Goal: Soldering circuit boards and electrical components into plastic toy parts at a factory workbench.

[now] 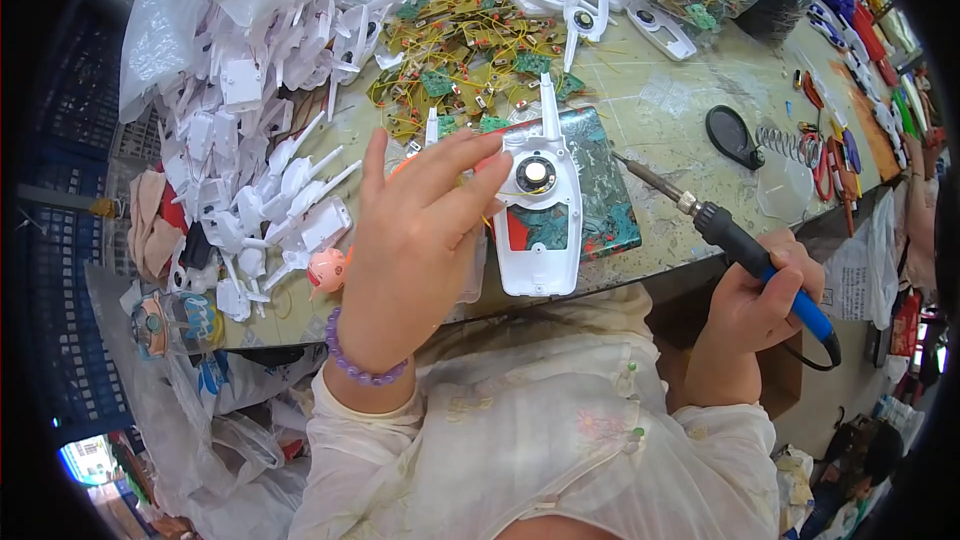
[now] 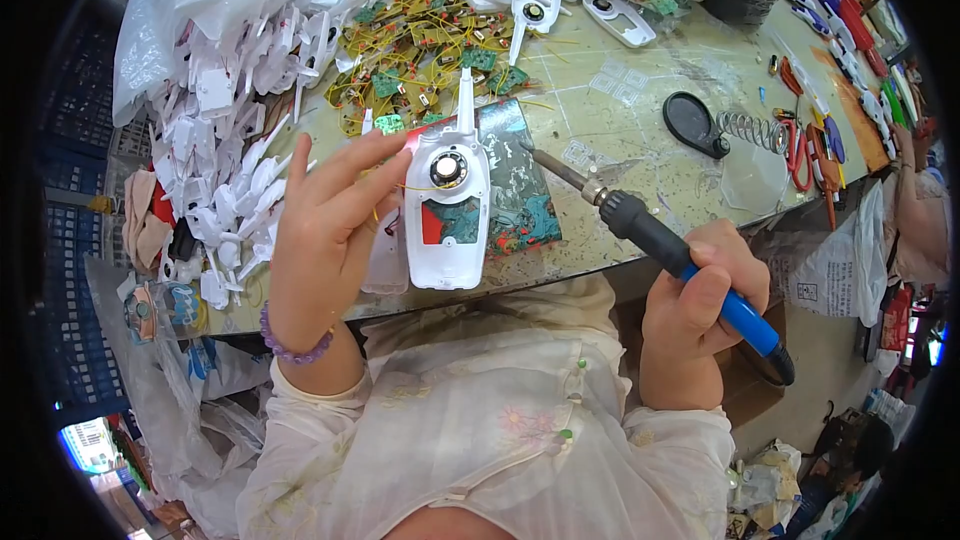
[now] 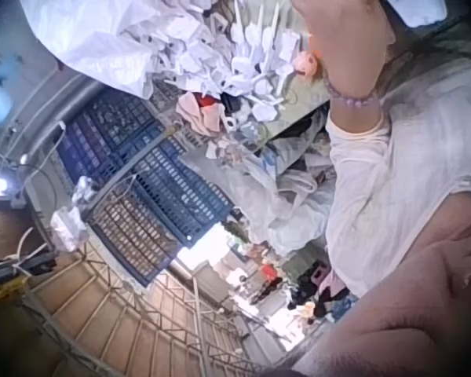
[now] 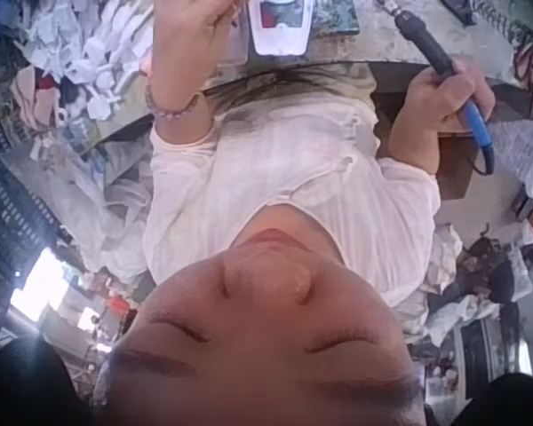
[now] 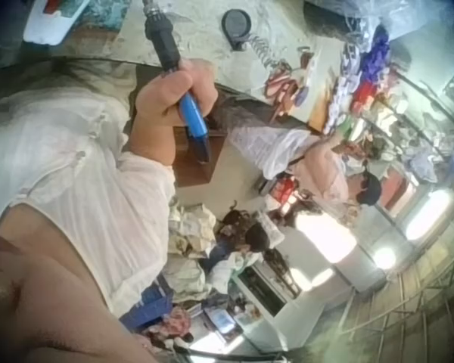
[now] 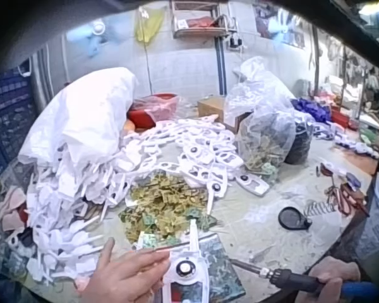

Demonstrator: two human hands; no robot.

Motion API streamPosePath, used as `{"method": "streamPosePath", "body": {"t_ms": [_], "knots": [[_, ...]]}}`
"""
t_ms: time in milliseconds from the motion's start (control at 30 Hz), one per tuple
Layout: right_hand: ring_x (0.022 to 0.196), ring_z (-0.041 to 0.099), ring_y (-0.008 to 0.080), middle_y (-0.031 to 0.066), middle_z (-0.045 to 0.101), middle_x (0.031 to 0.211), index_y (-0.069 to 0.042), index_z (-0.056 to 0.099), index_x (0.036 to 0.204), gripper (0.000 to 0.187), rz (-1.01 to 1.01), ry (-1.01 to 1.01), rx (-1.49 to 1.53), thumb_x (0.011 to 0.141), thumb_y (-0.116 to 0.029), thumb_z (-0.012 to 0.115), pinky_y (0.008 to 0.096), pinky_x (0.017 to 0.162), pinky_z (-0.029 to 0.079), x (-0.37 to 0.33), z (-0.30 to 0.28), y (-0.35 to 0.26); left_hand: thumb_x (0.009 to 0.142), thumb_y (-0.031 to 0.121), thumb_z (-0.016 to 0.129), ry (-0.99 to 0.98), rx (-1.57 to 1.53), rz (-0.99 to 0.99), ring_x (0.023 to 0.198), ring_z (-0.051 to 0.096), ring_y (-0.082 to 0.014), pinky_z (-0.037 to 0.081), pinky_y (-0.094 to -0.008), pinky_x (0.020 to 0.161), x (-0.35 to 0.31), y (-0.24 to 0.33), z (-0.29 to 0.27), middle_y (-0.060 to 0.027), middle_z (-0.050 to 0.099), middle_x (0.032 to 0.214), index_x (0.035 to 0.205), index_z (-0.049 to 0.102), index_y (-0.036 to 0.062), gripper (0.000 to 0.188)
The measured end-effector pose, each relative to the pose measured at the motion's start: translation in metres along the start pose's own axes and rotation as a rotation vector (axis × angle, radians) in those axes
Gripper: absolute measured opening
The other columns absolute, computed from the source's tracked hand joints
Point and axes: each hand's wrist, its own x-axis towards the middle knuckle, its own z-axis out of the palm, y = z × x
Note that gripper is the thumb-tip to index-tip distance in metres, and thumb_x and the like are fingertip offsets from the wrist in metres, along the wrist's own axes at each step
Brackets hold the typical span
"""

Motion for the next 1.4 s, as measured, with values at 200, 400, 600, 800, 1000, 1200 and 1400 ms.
{"method": "streamPosePath", "body": {"t_ms": [200, 400, 600, 800, 1000, 1200, 1400], "knots": [[0.059, 0.042, 0.0141, 0.0048, 0.050, 0.070, 0.000, 0.051, 0.085, 0.023, -0.011, 0.029, 0.026, 0.089, -0.023, 0.057, 0.0279, 0.054, 0.033, -0.002, -0.001, 0.003, 0.082, -0.002, 0.058, -0.087, 0.075, 0.006, 0.089, 0.064, -0.0198, 0.039, -0.0432, 0.094, 0.006, -0.008, -0.013, -0.0067, 0.068, 0.090, 0.108, 0.061, 0.0052, 0.027], [0.059, 0.042, 0.0133, 0.0051, 0.049, 0.069, 0.000, 0.051, 0.086, 0.023, 0.031, -0.008, 0.069, 0.088, -0.022, 0.058, 0.0266, 0.054, 0.032, -0.007, 0.000, 0.003, 0.078, 0.008, 0.068, 0.296, -0.620, -0.339, 0.063, 0.064, -0.0196, 0.047, -0.0269, 0.057, 0.004, -0.013, 0.016, -0.0096, 0.066, 0.072, 0.089, 0.061, 0.0029, 0.014], [0.059, 0.042, 0.0131, 0.0052, 0.049, 0.068, 0.000, 0.052, 0.087, 0.023, 0.015, -0.003, 0.068, 0.088, -0.022, 0.059, 0.0261, 0.054, 0.032, -0.006, -0.001, 0.004, 0.076, 0.006, 0.068, 0.296, -0.306, -0.180, 0.062, 0.061, -0.0224, 0.047, -0.0293, 0.058, 0.006, -0.015, 0.018, -0.0094, 0.066, 0.074, 0.088, 0.067, 0.0037, 0.012], [0.058, 0.042, 0.0129, 0.0054, 0.049, 0.067, 0.000, 0.052, 0.088, 0.024, 0.001, -0.009, 0.052, 0.089, -0.023, 0.058, 0.0262, 0.053, 0.032, -0.006, 0.001, 0.004, 0.078, -0.001, 0.066, 0.310, -0.370, -0.256, 0.076, 0.063, -0.0115, 0.048, -0.0259, 0.073, 0.004, -0.006, 0.019, -0.0062, 0.069, 0.082, 0.089, 0.067, 0.0007, 0.011], [0.055, 0.041, 0.0128, 0.0043, 0.048, 0.067, 0.000, 0.052, 0.088, 0.024, -0.021, -0.030, 0.052, 0.089, -0.024, 0.057, 0.0267, 0.051, 0.031, -0.003, 0.000, 0.003, 0.076, 0.013, 0.070, 0.270, -0.169, -0.022, 0.068, 0.059, -0.0176, 0.039, -0.0361, 0.077, 0.005, 0.003, 0.019, -0.0004, 0.065, 0.074, 0.083, 0.069, 0.0119, 0.007], [0.053, 0.043, 0.0140, 0.0049, 0.050, 0.067, -0.001, 0.052, 0.088, 0.023, -0.084, -0.161, 0.035, 0.089, -0.024, 0.057, 0.0275, 0.049, 0.032, 0.004, -0.002, 0.000, 0.070, 0.011, 0.071, 0.153, -0.174, -0.095, 0.063, 0.052, -0.0191, 0.035, -0.0354, 0.077, 0.008, 0.014, 0.021, -0.0003, 0.053, 0.063, 0.073, 0.066, 0.0106, 0.006], [0.052, 0.045, 0.0162, 0.0038, 0.053, 0.064, -0.005, 0.057, 0.090, 0.018, -0.130, -0.417, 0.043, 0.081, -0.018, 0.066, 0.0277, 0.047, 0.035, 0.016, -0.005, -0.009, 0.063, 0.007, 0.069, 0.180, 0.006, -0.074, 0.070, 0.051, -0.0206, 0.033, -0.0369, 0.078, 0.009, 0.020, 0.029, -0.0015, 0.048, 0.065, 0.065, 0.057, 0.0090, 0.012]]}}
